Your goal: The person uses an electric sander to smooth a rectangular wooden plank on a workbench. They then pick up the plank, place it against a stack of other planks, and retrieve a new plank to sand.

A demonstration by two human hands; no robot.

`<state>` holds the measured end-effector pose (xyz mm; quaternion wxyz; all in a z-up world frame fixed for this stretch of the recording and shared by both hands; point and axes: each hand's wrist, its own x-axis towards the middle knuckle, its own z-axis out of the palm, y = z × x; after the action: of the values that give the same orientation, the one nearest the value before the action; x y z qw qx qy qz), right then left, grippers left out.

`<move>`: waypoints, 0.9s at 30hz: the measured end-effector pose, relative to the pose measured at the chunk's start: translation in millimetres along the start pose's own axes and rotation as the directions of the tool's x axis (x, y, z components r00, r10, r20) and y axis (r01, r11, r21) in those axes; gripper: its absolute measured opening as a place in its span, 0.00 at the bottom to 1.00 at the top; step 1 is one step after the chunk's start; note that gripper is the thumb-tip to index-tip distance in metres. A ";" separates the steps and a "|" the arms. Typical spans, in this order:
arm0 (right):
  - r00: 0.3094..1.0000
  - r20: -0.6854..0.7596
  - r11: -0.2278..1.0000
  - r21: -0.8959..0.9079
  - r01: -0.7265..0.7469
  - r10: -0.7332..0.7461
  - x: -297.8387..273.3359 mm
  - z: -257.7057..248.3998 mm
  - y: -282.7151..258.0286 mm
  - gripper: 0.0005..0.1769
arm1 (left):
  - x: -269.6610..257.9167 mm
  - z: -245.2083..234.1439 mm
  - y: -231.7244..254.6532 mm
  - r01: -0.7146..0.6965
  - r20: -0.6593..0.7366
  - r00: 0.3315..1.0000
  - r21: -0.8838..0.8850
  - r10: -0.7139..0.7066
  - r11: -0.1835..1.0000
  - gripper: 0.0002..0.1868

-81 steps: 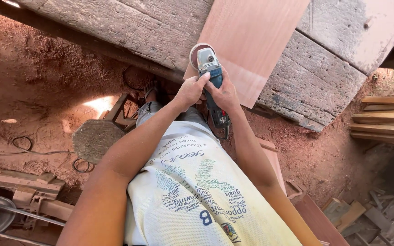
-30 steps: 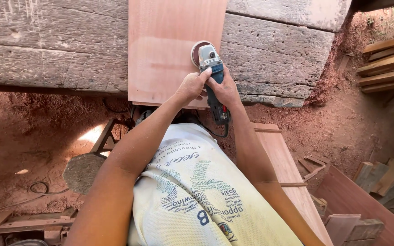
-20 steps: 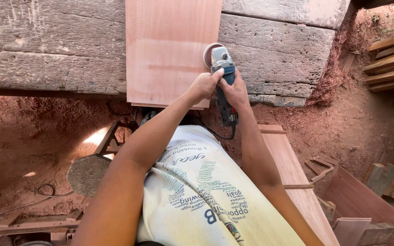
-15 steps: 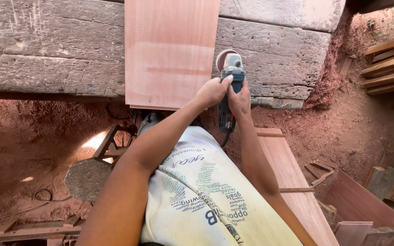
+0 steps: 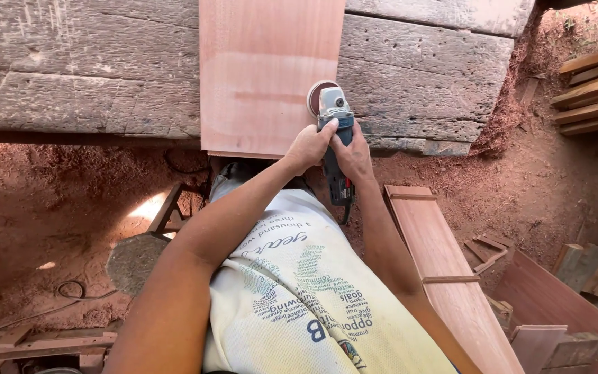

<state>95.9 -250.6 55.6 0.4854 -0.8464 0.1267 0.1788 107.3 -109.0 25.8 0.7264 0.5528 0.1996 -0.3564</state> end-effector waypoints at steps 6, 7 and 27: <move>0.998 -0.006 0.997 -0.037 0.069 -0.070 -0.6 30.7 0.7 0.35 | -9.8 -33.8 -1.7 0.002 -0.008 1.000 0.014 -0.002 1.000 0.32; 0.998 -0.002 0.997 -0.043 0.067 -0.067 -1.3 36.1 -2.6 0.35 | -11.4 -39.9 -2.4 0.005 -0.008 1.000 0.008 -0.005 1.000 0.32; 0.985 0.158 0.993 -0.089 0.081 -0.066 2.7 149.4 -54.8 0.43 | -56.1 -167.0 -12.7 0.060 -0.048 0.997 -0.140 -0.068 0.988 0.30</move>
<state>92.7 -94.0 27.5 0.4590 -0.8563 0.0488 0.2318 77.9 63.9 4.2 0.7456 0.5035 0.2604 -0.3503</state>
